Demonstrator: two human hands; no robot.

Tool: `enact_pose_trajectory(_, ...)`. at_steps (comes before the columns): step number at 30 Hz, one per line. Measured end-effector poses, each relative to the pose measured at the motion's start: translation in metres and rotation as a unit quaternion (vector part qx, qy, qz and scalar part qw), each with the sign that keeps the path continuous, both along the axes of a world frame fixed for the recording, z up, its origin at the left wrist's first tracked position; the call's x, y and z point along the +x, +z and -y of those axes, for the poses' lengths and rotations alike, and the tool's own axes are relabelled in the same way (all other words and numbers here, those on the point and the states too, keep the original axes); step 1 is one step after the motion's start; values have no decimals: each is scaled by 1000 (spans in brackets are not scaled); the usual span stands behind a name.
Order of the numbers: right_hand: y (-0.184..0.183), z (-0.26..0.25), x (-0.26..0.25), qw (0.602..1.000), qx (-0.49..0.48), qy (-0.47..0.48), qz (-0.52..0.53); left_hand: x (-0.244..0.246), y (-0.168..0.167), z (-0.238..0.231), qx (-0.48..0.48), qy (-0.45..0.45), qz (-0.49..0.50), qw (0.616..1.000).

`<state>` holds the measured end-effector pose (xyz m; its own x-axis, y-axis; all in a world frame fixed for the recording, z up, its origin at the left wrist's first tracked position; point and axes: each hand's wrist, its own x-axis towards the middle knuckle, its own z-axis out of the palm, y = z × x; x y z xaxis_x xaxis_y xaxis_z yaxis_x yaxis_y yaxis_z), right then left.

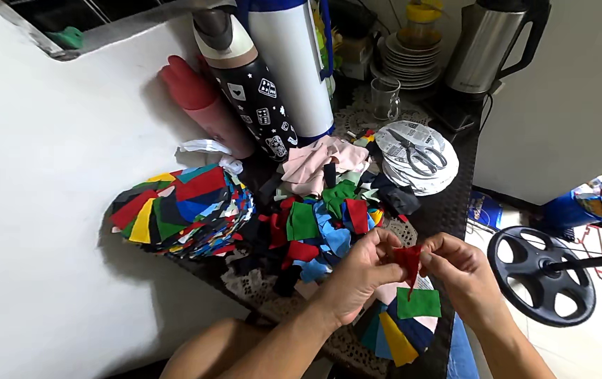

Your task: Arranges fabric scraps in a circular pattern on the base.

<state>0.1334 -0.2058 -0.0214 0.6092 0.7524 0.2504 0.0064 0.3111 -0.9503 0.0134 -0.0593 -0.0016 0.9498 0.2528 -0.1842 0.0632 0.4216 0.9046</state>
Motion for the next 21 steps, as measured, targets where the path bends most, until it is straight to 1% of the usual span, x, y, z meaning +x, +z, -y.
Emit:
enact_pose_trajectory(3,2,2,2,998,11,18,-55,2,-4,-2,12,-8,5,1000)
enact_pose_trajectory(4,4,2,3,997,13,23,-72,3,-5,-3,37,-3,2,999)
enact_pose_trajectory(5,6,3,2,996,12,27,-85,3,-6,-3,87,7,1,996)
enact_pose_trajectory(6,9,3,2,996,7,28,-89,4,-8,-1,168,26,3,985)
enact_pose_trajectory(7,11,4,2,996,-1,24,-88,3,-11,2,269,54,11,962)
enact_pose_trajectory(8,14,4,2,997,-11,14,-77,3,-17,6,367,93,33,925)
enact_pose_trajectory(9,17,4,1,998,-25,3,-60,3,-21,9,443,138,68,883)
enact_pose_trajectory(10,21,5,0,998,-42,-10,-40,2,-24,11,491,182,107,845)
enact_pose_trajectory(11,25,5,-2,998,-58,-23,-23,1,-23,12,518,212,142,817)
enact_pose_trajectory(12,29,6,-4,997,-73,-35,-8,-2,-20,13,530,225,172,799)
enact_pose_trajectory(13,33,6,-6,995,-86,-43,6,-4,-18,14,535,228,193,790)
enact_pose_trajectory(15,40,6,-10,992,-109,-50,31,-8,-16,17,533,212,214,791)
enact_pose_trajectory(17,45,5,-14,988,-129,-50,60,-10,-17,21,516,192,214,807)
enact_pose_trajectory(18,47,4,-16,985,-142,-51,81,-11,-16,24,495,180,207,825)
enact_pose_trajectory(19,49,4,-18,981,-155,-51,108,-11,-14,26,459,165,197,851)
enact_pose_trajectory(21,52,5,-21,965,-182,-51,181,-12,-10,30,350,134,163,913)
